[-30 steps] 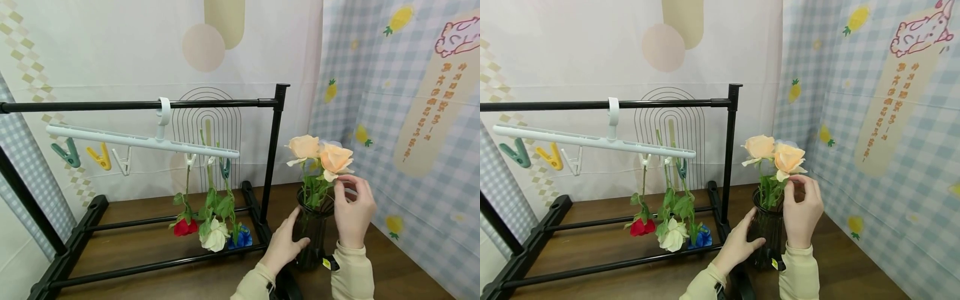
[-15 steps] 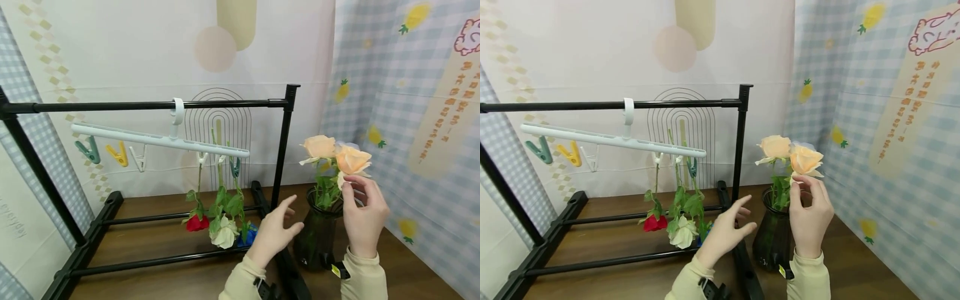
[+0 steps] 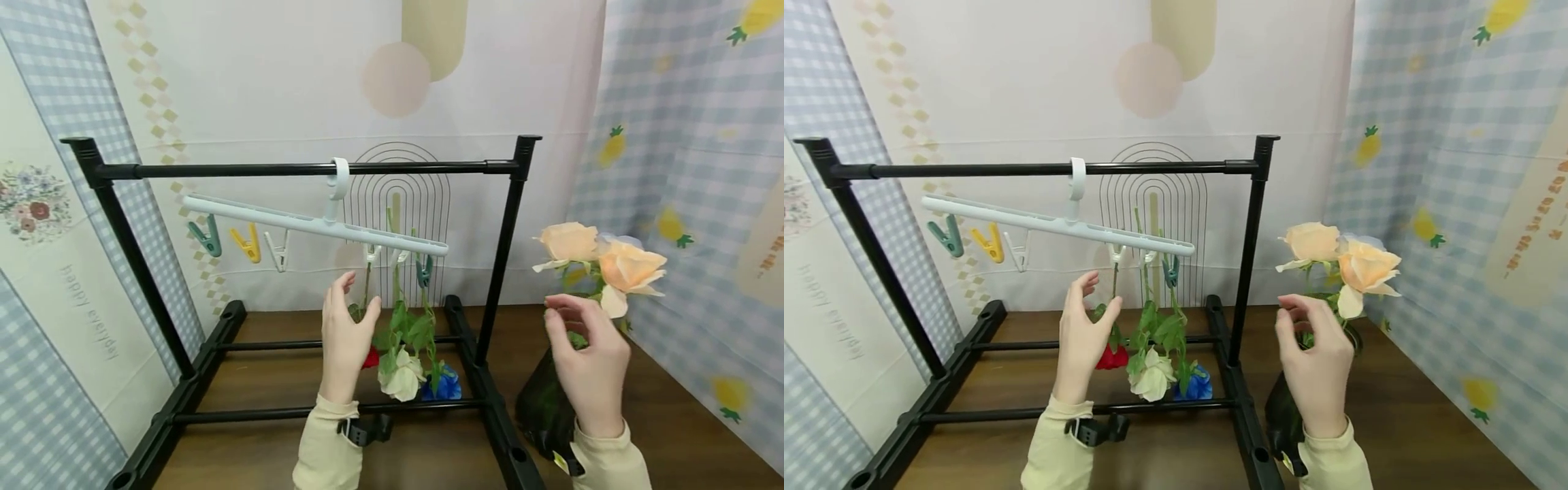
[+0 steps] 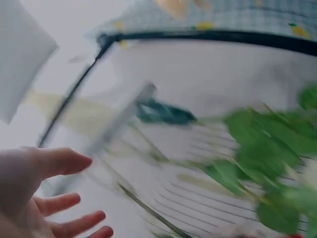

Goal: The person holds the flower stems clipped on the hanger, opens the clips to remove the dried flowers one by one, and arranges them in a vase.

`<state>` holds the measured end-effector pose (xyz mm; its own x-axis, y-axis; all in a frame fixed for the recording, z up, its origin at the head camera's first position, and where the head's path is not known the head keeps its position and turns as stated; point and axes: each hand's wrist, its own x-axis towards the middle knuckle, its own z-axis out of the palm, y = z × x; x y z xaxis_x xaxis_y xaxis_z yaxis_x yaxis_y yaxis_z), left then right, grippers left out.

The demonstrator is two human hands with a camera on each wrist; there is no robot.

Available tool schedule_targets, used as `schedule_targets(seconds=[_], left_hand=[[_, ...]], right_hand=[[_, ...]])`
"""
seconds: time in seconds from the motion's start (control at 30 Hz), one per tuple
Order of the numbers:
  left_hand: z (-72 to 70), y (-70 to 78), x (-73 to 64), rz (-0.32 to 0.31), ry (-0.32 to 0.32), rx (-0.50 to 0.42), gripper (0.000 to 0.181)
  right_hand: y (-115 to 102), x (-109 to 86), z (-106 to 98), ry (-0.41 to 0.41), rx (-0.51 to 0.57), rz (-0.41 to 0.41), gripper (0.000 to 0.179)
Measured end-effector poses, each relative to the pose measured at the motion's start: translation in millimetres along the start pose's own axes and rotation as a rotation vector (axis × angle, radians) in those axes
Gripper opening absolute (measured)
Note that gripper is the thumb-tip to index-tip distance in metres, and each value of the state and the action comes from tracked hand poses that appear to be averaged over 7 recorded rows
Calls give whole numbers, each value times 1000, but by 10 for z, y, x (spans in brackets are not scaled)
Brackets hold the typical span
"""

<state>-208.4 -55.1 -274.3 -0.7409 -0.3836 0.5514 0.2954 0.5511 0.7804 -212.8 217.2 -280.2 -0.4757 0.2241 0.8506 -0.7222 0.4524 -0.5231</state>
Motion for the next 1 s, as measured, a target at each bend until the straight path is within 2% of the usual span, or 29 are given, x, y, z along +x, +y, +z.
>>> schedule_targets(seconds=[0.1,0.17,0.23,0.3,0.4,0.47,0.53,0.63,0.73,0.87,1.0], left_hand=[[-24,-208,83,-54,-66,-66,56],[-14,-315,126,-71,-118,-105,59],[-4,-370,146,-91,-163,-136,62],[13,-419,161,-102,-199,-145,64],[36,-460,177,-116,-212,-154,63],[46,-471,185,-121,-206,-155,60],[56,-469,191,-125,-193,-149,56],[71,-465,198,-110,-169,-135,46],[74,-474,203,-86,-137,-141,33],[50,-467,192,-73,-126,-148,23],[41,-450,176,-78,-143,-152,21]], right_hand=[[-74,-75,146,-129,5,-68,25],[-136,-134,267,-245,18,-84,28],[-191,-177,403,-379,38,-63,29],[-237,-182,561,-529,56,-7,29],[-281,-111,847,-731,82,78,29],[-300,-40,1059,-821,105,115,32],[-305,24,1264,-873,122,142,35],[-309,94,1529,-892,136,204,41],[-333,140,1733,-843,104,263,49],[-419,172,1924,-703,16,262,56],[-509,157,2065,-541,-60,204,47]])
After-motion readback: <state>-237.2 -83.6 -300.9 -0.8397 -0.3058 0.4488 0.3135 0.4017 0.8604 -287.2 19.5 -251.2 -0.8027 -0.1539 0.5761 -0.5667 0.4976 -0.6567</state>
